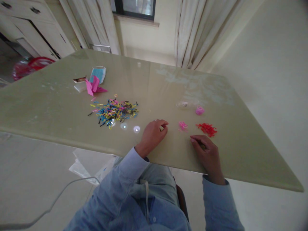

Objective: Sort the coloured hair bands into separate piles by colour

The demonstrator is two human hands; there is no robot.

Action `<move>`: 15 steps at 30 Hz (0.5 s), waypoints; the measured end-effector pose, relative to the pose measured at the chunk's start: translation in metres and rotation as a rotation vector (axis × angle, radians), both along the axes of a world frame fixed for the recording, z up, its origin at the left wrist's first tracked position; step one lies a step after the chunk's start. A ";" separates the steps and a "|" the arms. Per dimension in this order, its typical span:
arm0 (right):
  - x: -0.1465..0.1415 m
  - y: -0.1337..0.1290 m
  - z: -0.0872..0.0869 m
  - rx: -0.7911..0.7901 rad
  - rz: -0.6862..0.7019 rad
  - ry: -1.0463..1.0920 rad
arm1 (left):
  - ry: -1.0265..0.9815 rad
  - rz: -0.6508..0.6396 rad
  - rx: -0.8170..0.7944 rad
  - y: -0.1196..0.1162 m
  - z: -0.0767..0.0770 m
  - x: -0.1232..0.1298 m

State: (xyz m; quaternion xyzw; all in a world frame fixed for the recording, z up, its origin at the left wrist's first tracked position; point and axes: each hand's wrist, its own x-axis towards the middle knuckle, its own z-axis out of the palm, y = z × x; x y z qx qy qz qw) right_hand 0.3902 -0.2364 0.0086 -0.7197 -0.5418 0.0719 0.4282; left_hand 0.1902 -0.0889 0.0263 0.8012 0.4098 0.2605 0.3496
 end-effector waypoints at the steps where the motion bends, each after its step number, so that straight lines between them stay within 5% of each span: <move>1: 0.000 0.000 0.000 -0.002 -0.005 -0.003 | 0.001 0.026 0.012 0.003 0.000 -0.012; 10: -0.015 0.008 0.016 -0.068 -0.009 0.091 | -0.017 0.146 0.180 0.002 -0.010 -0.095; 15: -0.056 0.044 0.048 -0.096 0.271 0.078 | -0.071 0.052 0.119 0.002 -0.013 -0.103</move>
